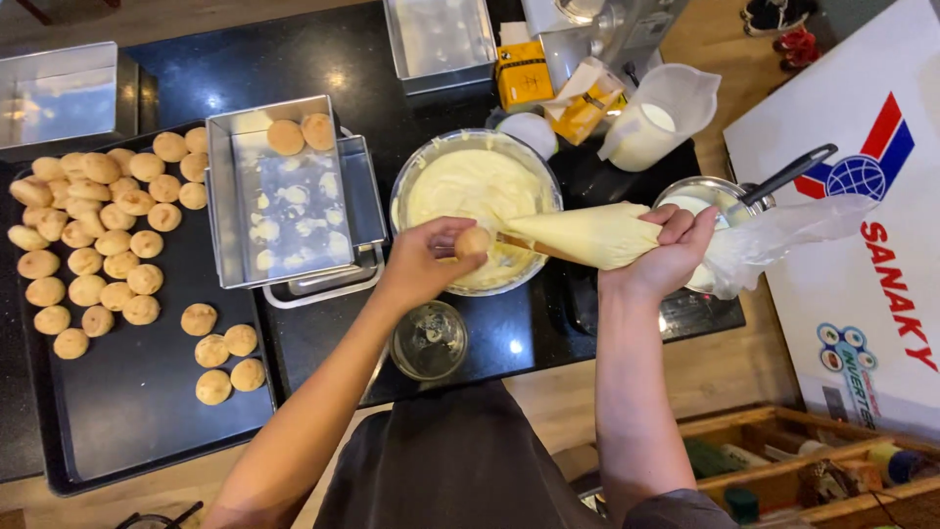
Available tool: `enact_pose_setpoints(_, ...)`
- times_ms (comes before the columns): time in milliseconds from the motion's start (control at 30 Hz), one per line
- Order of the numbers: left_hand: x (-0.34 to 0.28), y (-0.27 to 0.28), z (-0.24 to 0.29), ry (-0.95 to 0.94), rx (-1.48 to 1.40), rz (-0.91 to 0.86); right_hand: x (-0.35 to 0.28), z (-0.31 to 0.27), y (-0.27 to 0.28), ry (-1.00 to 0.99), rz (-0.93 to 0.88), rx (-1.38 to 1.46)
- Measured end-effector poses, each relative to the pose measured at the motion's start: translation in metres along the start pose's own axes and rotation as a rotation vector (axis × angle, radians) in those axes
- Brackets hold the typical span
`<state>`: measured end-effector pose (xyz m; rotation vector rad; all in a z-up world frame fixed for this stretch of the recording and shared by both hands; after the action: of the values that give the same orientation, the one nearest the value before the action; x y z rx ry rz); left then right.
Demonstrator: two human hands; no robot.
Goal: Filling small cream puffs with cream using a piping bag and arranging them in a tray
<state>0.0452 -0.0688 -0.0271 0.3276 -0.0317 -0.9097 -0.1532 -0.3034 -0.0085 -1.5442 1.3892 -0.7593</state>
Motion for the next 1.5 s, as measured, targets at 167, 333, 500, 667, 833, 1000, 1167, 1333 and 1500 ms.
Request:
enact_pose_setpoints(167,-0.010,-0.037,0.039,-0.437,0.687,-0.117,0.000,-0.013,-0.002,0.045,0.012,0.009)
enact_pose_setpoints(333,-0.017,-0.064,0.033,-0.332,0.844,-0.320,0.001,-0.008,0.009,-0.022,0.047,0.063)
enact_pose_setpoints(500,-0.029,-0.013,0.053,-0.386,0.635,-0.173,0.024,-0.015,0.034,0.055,-0.001,-0.057)
enact_pose_setpoints(667,0.000,0.138,0.016,-0.058,0.647,0.254,0.044,-0.019,0.051,0.083,-0.093,0.001)
enact_pose_setpoints(833,0.039,0.242,-0.036,-0.027,1.038,0.574,0.040,-0.007,0.039,-0.012,-0.120,0.002)
enact_pose_setpoints(1000,0.085,0.261,-0.093,0.082,1.428,0.575,0.031,0.001,0.024,-0.052,-0.134,-0.010)
enact_pose_setpoints(1167,0.088,0.258,-0.091,-0.100,1.661,0.807,0.033,0.004,0.030,-0.106,-0.235,-0.068)
enact_pose_setpoints(1333,0.023,0.275,-0.039,-0.121,1.336,0.827,0.071,-0.009,0.094,-0.069,-0.113,-0.066)
enact_pose_setpoints(1500,-0.112,0.288,-0.065,0.006,0.885,0.857,0.099,-0.008,0.145,-0.099,-0.004,-0.039)
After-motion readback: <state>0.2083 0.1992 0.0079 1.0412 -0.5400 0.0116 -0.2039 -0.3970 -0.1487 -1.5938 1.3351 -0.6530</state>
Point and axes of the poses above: each hand's wrist, its own x-axis towards the middle knuckle, its own y-axis out of the back of the hand, z = x × y, the point moved 7 cm from there along x, towards the middle knuckle, and after that the axes turned 12 degrees about x, right-handed, at the moved point
